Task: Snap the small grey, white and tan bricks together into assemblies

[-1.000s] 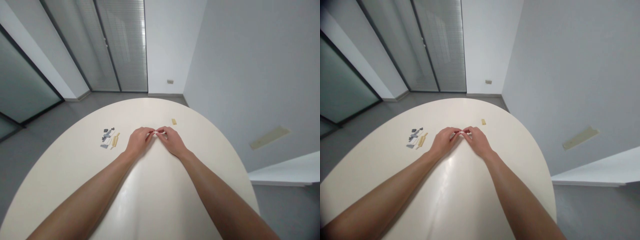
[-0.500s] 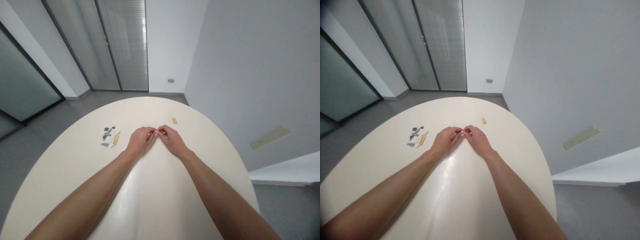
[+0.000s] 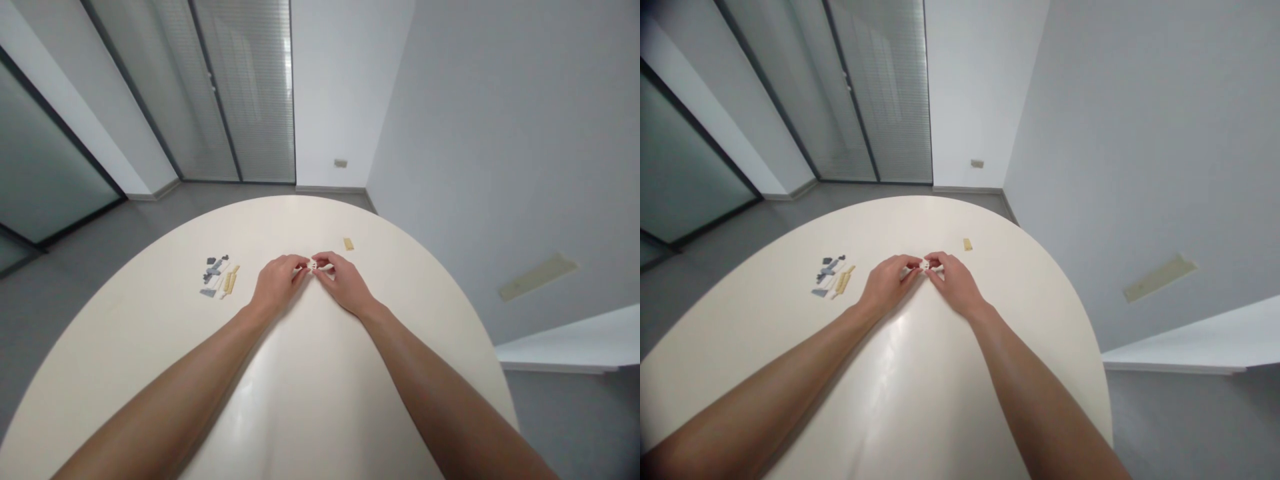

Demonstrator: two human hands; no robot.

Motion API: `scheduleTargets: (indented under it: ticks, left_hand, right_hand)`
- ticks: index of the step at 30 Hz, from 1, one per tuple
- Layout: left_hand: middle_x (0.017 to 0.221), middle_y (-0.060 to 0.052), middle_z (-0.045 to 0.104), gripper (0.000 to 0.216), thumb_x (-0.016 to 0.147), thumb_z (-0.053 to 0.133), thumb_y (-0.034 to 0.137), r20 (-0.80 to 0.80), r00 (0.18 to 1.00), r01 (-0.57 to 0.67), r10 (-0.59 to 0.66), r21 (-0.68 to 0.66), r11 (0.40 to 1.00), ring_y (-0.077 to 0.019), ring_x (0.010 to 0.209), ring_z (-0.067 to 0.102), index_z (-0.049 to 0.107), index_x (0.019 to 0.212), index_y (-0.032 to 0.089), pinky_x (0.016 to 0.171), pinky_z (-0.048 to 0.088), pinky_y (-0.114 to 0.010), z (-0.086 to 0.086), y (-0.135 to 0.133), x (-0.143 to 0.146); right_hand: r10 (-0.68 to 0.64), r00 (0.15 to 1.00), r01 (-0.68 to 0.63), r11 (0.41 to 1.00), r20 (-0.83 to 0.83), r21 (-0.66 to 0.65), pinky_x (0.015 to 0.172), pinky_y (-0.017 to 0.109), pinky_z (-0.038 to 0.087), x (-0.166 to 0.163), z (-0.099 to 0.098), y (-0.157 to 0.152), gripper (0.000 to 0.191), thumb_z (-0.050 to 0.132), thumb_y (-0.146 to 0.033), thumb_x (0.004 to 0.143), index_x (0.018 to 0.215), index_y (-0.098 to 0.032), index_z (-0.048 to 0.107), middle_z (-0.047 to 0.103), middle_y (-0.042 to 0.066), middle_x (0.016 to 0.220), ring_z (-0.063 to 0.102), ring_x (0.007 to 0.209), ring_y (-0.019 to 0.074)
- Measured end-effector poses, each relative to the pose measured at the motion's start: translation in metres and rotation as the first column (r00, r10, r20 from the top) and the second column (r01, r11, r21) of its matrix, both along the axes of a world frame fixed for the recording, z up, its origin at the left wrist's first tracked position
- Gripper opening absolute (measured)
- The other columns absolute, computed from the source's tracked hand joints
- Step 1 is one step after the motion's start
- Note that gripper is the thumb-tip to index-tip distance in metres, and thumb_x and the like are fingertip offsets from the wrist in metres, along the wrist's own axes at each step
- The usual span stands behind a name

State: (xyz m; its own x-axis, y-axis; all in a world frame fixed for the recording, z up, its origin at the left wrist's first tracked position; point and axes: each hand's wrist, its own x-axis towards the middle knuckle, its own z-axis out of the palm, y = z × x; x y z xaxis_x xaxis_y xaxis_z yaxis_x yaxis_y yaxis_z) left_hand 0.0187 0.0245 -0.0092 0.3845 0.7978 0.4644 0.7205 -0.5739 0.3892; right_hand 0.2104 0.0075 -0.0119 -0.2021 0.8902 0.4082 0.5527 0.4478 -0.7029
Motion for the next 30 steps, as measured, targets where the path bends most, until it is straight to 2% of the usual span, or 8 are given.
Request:
scheduleTargets:
  ticks: [11,18,25,30]
  left_hand:
    - [0.105,-0.004,0.075,0.018,0.099,0.054,0.027,0.012,0.999,0.031,-0.031,0.029,0.999,-0.0211,0.095,0.067,0.067,0.110,0.022,0.083,0.050,-0.033,-0.0002,-0.0003,0.0013]
    - [0.097,-0.004,0.075,0.021,0.101,0.052,0.033,-0.055,0.998,0.008,-0.006,0.035,0.999,-0.0218,0.090,0.067,0.069,0.103,0.021,0.078,0.049,-0.033,-0.0019,0.0012,0.0010]
    - [0.099,-0.005,0.075,0.026,0.102,0.047,0.035,-0.044,0.999,-0.028,0.026,-0.038,0.999,-0.0226,0.091,0.067,0.069,0.103,0.021,0.078,0.048,-0.034,0.0021,-0.0007,0.0022]
    - [0.100,-0.006,0.075,0.028,0.102,0.045,0.035,-0.056,0.998,-0.043,0.037,-0.104,0.994,-0.0241,0.092,0.067,0.070,0.105,0.021,0.078,0.048,-0.036,0.0050,-0.0018,0.0042]
  right_hand:
    - [-0.040,0.999,0.041,0.999,0.027,-0.005,0.090,0.036,0.050,0.0008,-0.0022,0.0013,0.018,0.063,-0.031,0.096,0.113,-0.023,0.064,0.072,0.005,0.109,0.066,0.099,0.0189]
    - [-0.036,0.997,0.037,0.999,0.061,-0.024,0.087,0.035,0.049,0.0009,-0.0010,0.0016,0.015,0.058,-0.033,0.100,0.103,-0.022,0.068,0.073,0.005,0.101,0.066,0.093,0.0191]
    - [-0.018,0.999,0.017,0.999,0.031,0.032,0.088,0.033,0.048,-0.0003,0.0006,0.0005,0.013,0.057,-0.027,0.099,0.102,-0.022,0.068,0.072,0.005,0.103,0.064,0.097,0.0185]
    - [-0.006,1.000,0.006,1.000,-0.010,-0.002,0.086,0.033,0.050,-0.0010,0.0004,-0.0008,0.015,0.059,-0.024,0.097,0.110,-0.023,0.066,0.072,0.004,0.105,0.065,0.095,0.0172]
